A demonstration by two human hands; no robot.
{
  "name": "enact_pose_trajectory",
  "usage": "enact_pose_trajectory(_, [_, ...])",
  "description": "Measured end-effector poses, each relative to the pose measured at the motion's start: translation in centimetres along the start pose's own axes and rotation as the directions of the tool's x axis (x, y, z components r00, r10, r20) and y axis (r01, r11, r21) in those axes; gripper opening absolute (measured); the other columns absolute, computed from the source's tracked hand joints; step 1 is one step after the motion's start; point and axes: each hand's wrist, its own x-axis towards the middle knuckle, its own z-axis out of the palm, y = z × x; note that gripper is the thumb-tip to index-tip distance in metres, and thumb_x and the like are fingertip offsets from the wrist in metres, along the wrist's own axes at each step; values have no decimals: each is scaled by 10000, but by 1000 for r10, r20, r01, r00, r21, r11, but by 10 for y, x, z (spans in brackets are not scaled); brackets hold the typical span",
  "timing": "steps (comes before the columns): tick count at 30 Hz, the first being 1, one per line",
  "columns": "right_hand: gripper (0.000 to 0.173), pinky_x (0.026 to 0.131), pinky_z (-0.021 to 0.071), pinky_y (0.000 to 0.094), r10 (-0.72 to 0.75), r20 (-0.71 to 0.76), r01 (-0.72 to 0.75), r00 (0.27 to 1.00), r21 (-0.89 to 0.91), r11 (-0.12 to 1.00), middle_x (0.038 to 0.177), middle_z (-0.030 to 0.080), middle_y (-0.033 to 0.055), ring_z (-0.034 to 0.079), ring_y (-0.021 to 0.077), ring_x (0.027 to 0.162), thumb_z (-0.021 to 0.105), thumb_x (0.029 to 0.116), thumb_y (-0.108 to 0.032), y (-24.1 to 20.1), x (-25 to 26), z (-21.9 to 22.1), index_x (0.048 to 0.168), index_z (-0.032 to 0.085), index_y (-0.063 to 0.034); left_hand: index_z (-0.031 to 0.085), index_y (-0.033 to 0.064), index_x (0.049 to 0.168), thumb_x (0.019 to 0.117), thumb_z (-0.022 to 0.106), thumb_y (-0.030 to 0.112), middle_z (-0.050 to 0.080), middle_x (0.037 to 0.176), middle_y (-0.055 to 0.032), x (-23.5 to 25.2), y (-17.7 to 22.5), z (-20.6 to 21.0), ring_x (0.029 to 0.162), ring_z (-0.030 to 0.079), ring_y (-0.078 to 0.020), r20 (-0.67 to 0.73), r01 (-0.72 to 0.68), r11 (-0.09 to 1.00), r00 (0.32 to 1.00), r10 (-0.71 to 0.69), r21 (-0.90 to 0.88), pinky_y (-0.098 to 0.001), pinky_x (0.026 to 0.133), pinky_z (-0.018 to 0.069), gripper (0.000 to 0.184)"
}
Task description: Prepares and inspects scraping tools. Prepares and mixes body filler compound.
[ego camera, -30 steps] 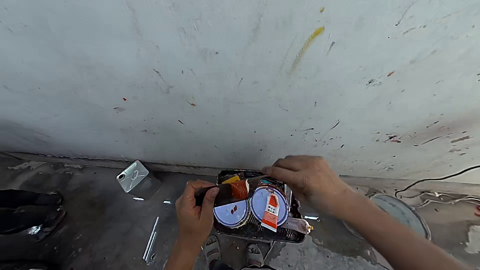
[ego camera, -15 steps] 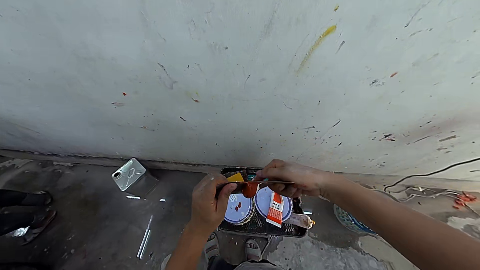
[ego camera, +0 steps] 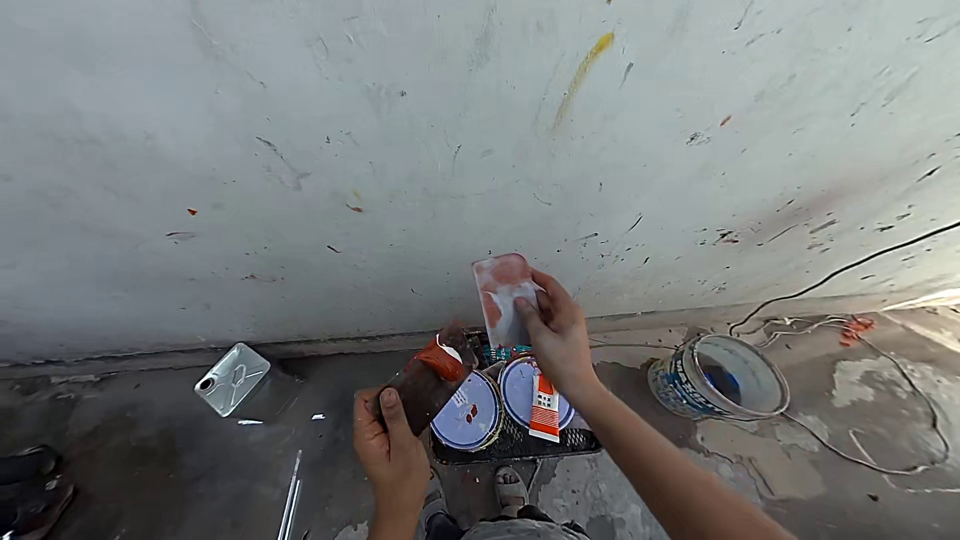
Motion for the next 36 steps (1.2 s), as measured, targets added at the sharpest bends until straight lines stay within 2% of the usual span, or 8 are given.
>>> enact_pose_trajectory(3, [338, 706, 623, 369, 111, -65, -87, 992, 299, 950, 967, 753, 120, 738, 235, 804, 620, 1004, -94, 5, -31, 10, 1339, 572, -96, 534, 63, 1030, 1103, 415, 191, 650, 845, -5, 0, 2, -2, 771, 682, -84, 4, 99, 991, 995, -99, -95, -260, 735, 614, 190])
enact_pose_trajectory(7, [323, 716, 605, 381, 271, -61, -194, 961, 553, 810, 1035, 730, 158, 726, 235, 818, 592, 1024, -92, 1, -29, 4, 1331, 492, -90, 558, 57, 1034, 1110, 395, 209, 659, 865, -33, 10, 7, -8, 786, 694, -131, -6, 190, 973, 981, -192, -129, -320, 744, 628, 236])
enact_pose_trajectory(13, [662, 788, 607, 447, 385, -54, -229, 921, 723, 651, 1232, 667, 151, 720, 274, 927, 618, 999, -36, -13, -20, -10, 1536, 313, -274, 593, 20, 1142, 1124, 336, 228, 714, 972, -120, 18, 32, -9, 877, 738, -197, 125, 492, 784, 866, -484, -377, -398, 786, 645, 331])
enact_pose_trajectory(15, [578, 799, 608, 466, 351, -89, -192, 932, 699, 689, 1263, 662, 159, 717, 295, 969, 587, 1016, -40, -15, -21, -8, 1515, 392, -257, 595, 13, 1130, 1121, 342, 224, 714, 970, -136, 14, 37, -5, 870, 740, -208, 188, 515, 756, 855, -483, -404, -399, 781, 646, 330])
enact_pose_trajectory(19, [676, 863, 602, 455, 269, -135, -126, 954, 634, 763, 1203, 700, 155, 726, 282, 985, 632, 971, 11, -24, -24, -8, 1536, 366, -247, 619, 25, 1074, 1111, 388, 219, 715, 934, -122, 10, 42, -6, 834, 739, -187, 266, 514, 757, 858, -440, -403, -378, 753, 648, 304])
enact_pose_trajectory(22, [372, 825, 612, 473, 229, -108, -96, 967, 680, 727, 1099, 707, 188, 724, 276, 910, 649, 934, 46, -36, -27, -11, 1283, 589, -67, 634, 50, 1040, 1098, 452, 252, 702, 892, -96, 10, 43, -10, 801, 723, -162, 313, 484, 790, 869, -383, -376, -354, 743, 639, 278])
enact_pose_trajectory(31, [324, 859, 623, 474, -14, 109, -89, 994, 871, 483, 1047, 716, 218, 744, 298, 919, 705, 896, 41, -82, -61, -2, 1197, 608, -33, 572, 49, 1062, 1103, 443, 260, 657, 894, -94, 15, 52, -3, 815, 691, -170, 320, 400, 856, 899, -299, -326, -356, 788, 620, 251])
enact_pose_trajectory(36, [377, 881, 626, 429, -227, 54, 108, 972, 759, 642, 1075, 723, 126, 731, 235, 981, 759, 872, 25, -83, -70, 5, 1196, 612, -102, 567, 46, 1048, 1097, 463, 227, 640, 856, -73, 22, 56, -2, 771, 673, -154, 207, 204, 952, 966, -158, -227, -314, 739, 613, 215])
